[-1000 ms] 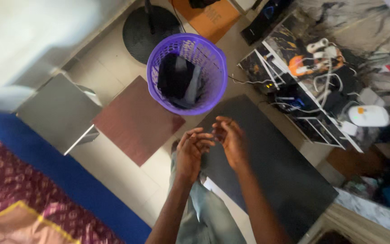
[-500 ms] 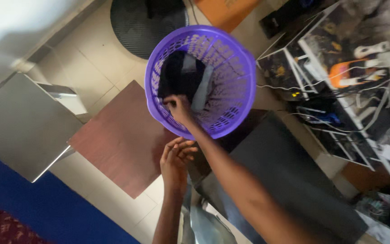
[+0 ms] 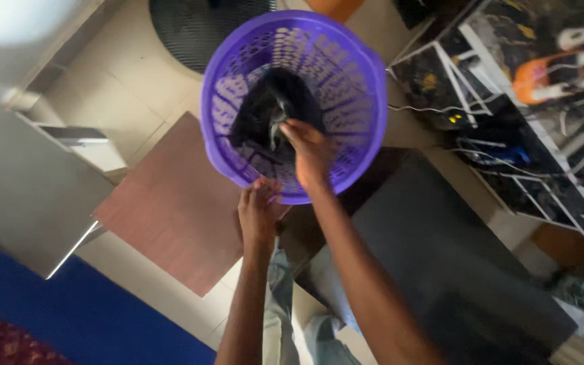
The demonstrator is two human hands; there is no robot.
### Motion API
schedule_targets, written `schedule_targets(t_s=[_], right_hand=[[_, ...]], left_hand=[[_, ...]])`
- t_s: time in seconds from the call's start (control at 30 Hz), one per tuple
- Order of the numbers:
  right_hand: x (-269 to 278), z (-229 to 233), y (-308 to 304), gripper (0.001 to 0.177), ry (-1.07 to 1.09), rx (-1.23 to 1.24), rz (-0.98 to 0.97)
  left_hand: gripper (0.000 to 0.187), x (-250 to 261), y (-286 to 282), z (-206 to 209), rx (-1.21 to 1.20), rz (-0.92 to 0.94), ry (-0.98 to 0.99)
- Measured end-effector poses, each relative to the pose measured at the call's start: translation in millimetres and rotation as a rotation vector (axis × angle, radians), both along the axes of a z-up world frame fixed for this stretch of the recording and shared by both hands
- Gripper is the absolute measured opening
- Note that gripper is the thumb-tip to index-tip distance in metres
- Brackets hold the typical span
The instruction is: The person folds a pair of black pants, a pair of grey pants, a pair of blue jeans, a dark grey shirt, and a pair of black shorts one at a time on a table, placing each folded item onto a shelf in a closet.
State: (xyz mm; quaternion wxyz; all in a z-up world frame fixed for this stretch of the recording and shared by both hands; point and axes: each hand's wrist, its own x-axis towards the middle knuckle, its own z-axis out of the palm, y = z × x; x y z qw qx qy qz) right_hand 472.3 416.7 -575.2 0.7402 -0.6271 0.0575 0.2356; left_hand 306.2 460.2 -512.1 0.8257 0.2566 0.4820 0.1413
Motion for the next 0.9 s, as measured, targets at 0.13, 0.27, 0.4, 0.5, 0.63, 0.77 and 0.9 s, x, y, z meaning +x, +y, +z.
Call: schedule_targets(t_s=[0.13,0.27,0.4,0.5,0.63,0.77,0.9], right_hand=[[-9,141,-118,0.016,0.267,0.681,-0.146],[-57,241,-223,0.023,0.275,0.688,-0.407],[-102,258,-329,0.025,0.191,0.824,-0.625],[-133,248,-416,0.022,0.124,0.858,-0.701],[-168,215,-535,0.025,-0.247,-0.643,-0.322],[-226,149,-649,0.029,0.055,-0.745,-0.11],[-286,81,-736,0.024,-0.079,-1.111,-0.171]], left_hand=[[0.054,38,-16,-5,-0.296,0.023,0.098],[0.041,58,-71,42,-0.372,-0.022,0.057],[0.023,56,-159,109,-0.182,-0.002,-0.066],[0.016,31,-237,182,-0.143,0.015,0.015],[0.022,-18,-371,229,0.451,-0.165,0.114],[0.028,-68,-492,193,0.878,-0.481,-0.111],[0.032,-106,-578,125,-0.351,-0.888,-0.339]])
